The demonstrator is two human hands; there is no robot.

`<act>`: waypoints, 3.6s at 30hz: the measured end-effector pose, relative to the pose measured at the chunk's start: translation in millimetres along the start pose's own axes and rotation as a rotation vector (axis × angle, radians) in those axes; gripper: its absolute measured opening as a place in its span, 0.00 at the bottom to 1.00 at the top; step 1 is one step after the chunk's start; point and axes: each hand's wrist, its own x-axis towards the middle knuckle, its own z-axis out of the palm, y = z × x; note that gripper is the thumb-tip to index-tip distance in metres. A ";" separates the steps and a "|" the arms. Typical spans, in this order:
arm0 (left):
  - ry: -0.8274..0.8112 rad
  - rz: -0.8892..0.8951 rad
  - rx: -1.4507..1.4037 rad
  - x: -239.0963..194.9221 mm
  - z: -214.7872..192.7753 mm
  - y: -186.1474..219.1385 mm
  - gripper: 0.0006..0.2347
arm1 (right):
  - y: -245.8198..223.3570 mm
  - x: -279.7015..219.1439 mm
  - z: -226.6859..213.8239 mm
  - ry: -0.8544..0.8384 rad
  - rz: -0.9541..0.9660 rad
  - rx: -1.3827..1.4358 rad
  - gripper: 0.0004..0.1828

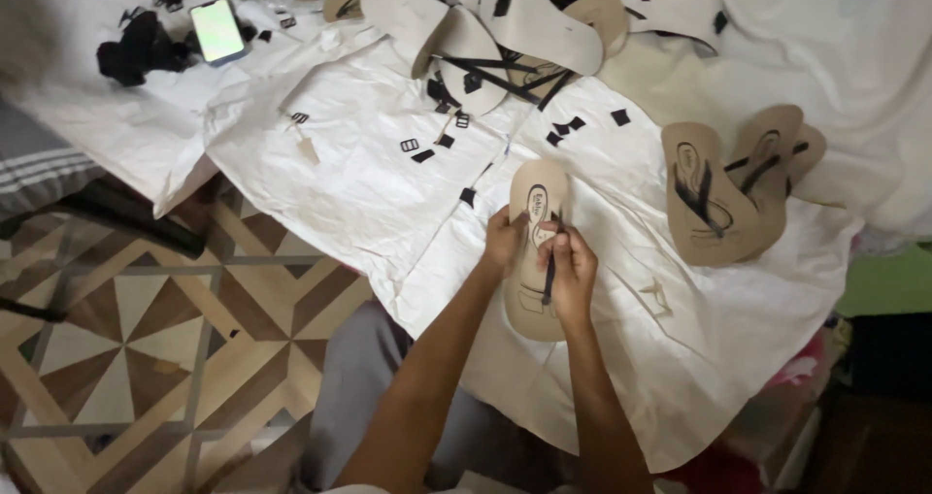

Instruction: The person assembles thong straps into flip-flop sandal soles.

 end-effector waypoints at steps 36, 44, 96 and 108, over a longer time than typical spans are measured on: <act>-0.159 0.002 -0.231 8.2 -14.7 -13.4 0.08 | 3.8 31.9 65.2 0.031 0.210 -1.507 0.18; -0.122 -0.015 -0.224 3.2 -12.6 -4.3 0.07 | 15.0 49.1 52.7 0.068 0.027 -1.399 0.26; -0.274 -0.127 -0.152 -9.9 -11.7 19.7 0.30 | 28.4 109.3 -129.0 0.247 -0.413 -1.854 0.27; -0.256 -0.208 -0.141 9.1 -20.3 3.5 0.23 | 56.3 60.2 -57.5 0.010 -0.219 -1.467 0.32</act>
